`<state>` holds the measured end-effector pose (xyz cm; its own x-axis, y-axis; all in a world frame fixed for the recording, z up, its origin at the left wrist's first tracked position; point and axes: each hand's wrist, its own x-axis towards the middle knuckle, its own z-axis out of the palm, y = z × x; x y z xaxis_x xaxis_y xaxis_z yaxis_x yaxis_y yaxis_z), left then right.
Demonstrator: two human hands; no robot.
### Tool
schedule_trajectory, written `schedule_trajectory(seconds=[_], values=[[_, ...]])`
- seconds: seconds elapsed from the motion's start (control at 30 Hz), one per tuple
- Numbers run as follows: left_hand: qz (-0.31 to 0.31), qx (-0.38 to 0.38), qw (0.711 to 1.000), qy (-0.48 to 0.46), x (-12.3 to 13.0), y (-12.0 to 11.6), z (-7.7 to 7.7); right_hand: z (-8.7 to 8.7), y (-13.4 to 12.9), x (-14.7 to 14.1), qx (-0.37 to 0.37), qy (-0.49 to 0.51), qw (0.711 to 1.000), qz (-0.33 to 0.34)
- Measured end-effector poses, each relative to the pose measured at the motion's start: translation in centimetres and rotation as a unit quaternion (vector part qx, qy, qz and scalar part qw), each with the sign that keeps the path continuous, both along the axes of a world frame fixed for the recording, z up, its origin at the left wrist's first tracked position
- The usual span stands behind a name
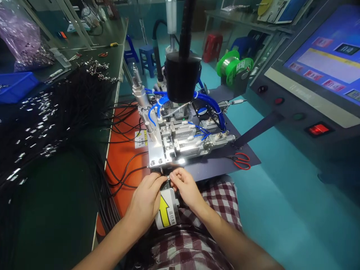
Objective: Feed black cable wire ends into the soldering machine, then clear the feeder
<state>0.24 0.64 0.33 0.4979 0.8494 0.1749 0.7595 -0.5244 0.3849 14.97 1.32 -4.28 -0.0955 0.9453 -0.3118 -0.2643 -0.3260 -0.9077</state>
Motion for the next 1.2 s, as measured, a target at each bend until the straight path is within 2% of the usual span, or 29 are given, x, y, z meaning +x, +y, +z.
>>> schedule_trajectory(seconds=[0.23, 0.33, 0.43, 0.5, 0.67, 0.83, 1.2], values=[[0.008, 0.031, 0.999, 0.043, 0.8, -0.3, -0.3, 0.0, -0.1, -0.3, 0.014, -0.046, 0.999, -0.006], [0.015, 0.009, 0.999, 0.029, 0.5, -0.4, -0.3, -0.2, -0.2, -0.6, 0.016, -0.039, 0.999, -0.017], [0.028, -0.022, 0.999, -0.006, -1.1, -0.9, -0.3, -0.3, -0.2, -0.5, 0.014, -0.034, 0.999, -0.013], [0.053, -0.013, 0.998, 0.0, -2.6, -1.7, -0.3, -0.4, -0.2, -0.3, 0.013, -0.033, 0.999, -0.007], [0.065, 0.039, 0.989, 0.13, -5.3, -3.9, -0.8, -0.5, -0.1, -0.2, 0.01, -0.027, 1.0, -0.007], [0.069, 0.078, 0.976, 0.189, -5.4, -4.3, -1.2, -0.8, -0.1, -0.1, 0.012, -0.038, 0.999, -0.009], [0.06, 0.096, 0.978, 0.178, -5.6, -4.3, -1.5, -1.3, -1.5, 3.1, 0.009, -0.07, 0.994, -0.08]])
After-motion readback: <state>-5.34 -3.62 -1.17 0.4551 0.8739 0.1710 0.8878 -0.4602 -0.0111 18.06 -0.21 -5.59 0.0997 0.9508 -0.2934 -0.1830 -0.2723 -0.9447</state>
